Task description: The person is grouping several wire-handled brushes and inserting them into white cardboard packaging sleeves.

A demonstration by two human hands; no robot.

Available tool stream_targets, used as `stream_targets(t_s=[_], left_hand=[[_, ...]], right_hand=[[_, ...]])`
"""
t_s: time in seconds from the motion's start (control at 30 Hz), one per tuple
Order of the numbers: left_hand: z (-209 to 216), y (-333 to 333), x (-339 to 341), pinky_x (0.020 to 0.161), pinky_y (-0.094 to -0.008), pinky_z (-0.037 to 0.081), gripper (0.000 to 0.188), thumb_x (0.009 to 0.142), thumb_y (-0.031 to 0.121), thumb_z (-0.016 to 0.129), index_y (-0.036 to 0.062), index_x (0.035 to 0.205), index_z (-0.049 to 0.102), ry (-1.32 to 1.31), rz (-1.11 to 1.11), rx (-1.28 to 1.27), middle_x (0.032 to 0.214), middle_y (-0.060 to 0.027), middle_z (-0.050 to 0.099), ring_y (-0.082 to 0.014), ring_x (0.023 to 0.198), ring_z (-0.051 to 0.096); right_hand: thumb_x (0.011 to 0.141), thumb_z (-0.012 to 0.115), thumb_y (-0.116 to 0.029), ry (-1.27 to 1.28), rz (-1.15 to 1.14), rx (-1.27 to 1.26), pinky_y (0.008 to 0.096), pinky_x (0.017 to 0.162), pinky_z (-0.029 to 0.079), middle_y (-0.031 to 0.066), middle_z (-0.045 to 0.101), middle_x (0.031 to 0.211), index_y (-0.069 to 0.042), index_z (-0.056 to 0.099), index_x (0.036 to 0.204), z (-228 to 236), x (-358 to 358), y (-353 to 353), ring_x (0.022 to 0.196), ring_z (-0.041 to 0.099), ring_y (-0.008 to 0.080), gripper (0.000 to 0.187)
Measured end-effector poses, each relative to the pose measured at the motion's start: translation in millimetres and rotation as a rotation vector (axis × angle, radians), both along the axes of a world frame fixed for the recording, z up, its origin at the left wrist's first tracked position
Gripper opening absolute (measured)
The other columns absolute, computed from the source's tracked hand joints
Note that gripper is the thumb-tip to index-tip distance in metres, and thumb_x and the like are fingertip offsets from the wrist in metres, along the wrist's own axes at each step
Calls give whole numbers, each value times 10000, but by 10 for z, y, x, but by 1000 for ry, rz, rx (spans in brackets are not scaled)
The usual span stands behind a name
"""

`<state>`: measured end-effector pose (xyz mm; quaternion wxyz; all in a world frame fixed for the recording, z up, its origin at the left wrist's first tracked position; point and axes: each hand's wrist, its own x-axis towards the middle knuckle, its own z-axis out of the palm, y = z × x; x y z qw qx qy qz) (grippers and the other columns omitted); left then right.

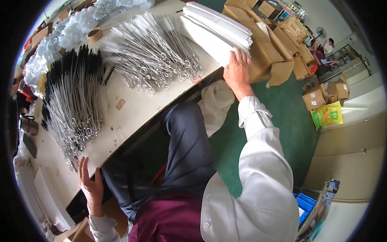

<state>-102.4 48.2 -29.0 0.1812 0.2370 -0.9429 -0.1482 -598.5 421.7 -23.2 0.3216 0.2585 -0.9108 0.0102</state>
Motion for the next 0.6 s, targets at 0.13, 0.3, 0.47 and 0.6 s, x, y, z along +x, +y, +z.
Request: stream_targets(t_s=[0.13,0.3,0.47,0.6], left_hand=[[-26,2,10,1091,-509,456,511,893,46,704,10,1384,567,7,-11,3,1416,-256,575,-452,1292,568],[23,33,5,1071,-509,474,483,894,41,701,1,1361,584,60,-33,-14,1391,-255,593,-446,1265,589],[181,125,-153,1031,-513,504,458,838,-1,734,-11,1282,620,188,-187,-136,1348,-244,622,-441,1187,631],[441,401,-482,1129,-570,407,599,784,24,779,14,1353,593,201,-317,-191,1446,-241,563,-450,1312,552]], right_hand=[[808,699,-56,-4,8,24,504,1201,315,197,554,1424,-1,585,1300,13,-30,77,1348,491,379,508],[809,707,-52,37,-42,-11,478,1172,382,175,570,1421,-17,613,1299,186,12,82,1339,531,346,499],[795,739,-58,20,123,-336,462,1097,457,195,582,1372,-14,596,1316,551,420,-144,1287,549,393,542],[819,737,-77,-288,642,-389,455,1062,487,200,579,1371,8,570,1332,639,1333,-757,1263,567,394,546]])
